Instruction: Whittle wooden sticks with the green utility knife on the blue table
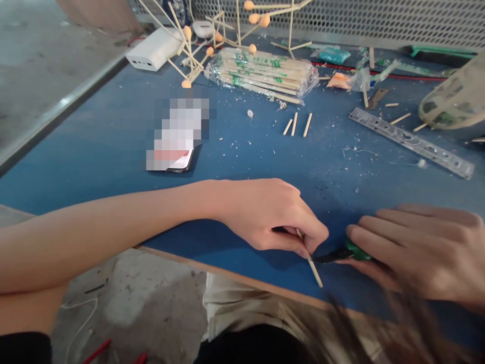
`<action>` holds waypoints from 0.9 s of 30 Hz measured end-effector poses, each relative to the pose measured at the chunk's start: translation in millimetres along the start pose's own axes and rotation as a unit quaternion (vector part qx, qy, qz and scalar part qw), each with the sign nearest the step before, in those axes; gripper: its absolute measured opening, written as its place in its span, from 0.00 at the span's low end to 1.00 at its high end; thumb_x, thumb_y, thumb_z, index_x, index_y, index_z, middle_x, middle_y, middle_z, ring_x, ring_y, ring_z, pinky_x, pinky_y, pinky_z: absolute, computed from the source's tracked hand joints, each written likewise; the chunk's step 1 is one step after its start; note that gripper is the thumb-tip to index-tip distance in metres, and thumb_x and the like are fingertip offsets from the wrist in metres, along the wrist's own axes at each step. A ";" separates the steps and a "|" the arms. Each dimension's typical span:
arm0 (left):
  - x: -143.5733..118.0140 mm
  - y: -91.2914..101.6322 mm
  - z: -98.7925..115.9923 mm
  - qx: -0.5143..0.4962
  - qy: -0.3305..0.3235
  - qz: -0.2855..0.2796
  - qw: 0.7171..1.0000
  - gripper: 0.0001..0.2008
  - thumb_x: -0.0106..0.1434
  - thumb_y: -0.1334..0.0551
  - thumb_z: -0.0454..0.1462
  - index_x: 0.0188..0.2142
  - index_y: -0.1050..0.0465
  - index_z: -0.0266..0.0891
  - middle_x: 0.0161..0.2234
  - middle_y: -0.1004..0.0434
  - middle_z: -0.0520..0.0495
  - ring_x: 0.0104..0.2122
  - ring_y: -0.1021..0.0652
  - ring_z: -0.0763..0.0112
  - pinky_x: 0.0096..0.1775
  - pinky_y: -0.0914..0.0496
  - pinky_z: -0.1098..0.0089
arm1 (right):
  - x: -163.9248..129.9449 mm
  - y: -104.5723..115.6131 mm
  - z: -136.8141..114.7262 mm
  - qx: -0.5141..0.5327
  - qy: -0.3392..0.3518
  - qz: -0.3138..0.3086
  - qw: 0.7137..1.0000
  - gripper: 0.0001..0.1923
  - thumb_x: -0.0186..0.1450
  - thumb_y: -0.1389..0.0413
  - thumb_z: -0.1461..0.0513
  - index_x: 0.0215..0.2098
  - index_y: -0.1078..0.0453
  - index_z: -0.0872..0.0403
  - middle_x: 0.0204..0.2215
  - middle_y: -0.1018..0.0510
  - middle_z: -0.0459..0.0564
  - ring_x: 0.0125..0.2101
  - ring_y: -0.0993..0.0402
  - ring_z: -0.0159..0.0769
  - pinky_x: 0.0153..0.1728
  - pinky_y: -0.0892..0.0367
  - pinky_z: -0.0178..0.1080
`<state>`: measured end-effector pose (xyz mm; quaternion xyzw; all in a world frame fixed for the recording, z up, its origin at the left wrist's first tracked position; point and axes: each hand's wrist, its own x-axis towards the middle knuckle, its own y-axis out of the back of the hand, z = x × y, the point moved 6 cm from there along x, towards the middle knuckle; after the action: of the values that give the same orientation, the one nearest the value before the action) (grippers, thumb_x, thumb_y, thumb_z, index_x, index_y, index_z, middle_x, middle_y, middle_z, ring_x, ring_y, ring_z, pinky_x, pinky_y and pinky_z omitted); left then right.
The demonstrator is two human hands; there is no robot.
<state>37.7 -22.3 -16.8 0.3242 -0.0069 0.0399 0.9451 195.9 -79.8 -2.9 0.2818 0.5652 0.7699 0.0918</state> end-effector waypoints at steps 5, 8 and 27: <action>-0.1 1.0 -0.4 -0.005 0.006 0.009 1.000 0.08 0.68 0.38 0.37 0.32 0.24 0.50 0.32 0.18 0.53 0.33 0.21 0.69 0.38 0.33 0.67 | 0.9 3.2 -1.4 -0.009 0.015 0.005 1.000 0.16 0.72 0.46 0.53 0.30 0.25 0.49 0.25 0.19 0.43 0.19 0.36 0.32 0.26 0.44 0.43; 0.3 -1.6 0.0 0.003 0.004 -0.003 1.000 0.08 0.70 0.40 0.38 0.33 0.24 0.50 0.33 0.17 0.52 0.35 0.20 0.68 0.39 0.33 0.67 | 0.5 4.1 -2.7 -0.011 0.021 0.003 1.000 0.14 0.71 0.44 0.53 0.31 0.26 0.49 0.26 0.18 0.43 0.19 0.36 0.32 0.26 0.45 0.43; 0.5 2.1 0.4 -0.029 0.000 0.003 1.000 0.08 0.67 0.37 0.36 0.31 0.25 0.49 0.32 0.18 0.53 0.32 0.21 0.68 0.38 0.33 0.67 | 1.7 1.9 -2.3 -0.006 0.016 0.007 1.000 0.15 0.71 0.44 0.52 0.30 0.25 0.48 0.25 0.21 0.41 0.20 0.34 0.29 0.25 0.42 0.41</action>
<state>38.0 -20.8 -15.2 0.2963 -0.0089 0.0422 0.9541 193.6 -81.6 -1.0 0.2726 0.5601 0.7783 0.0789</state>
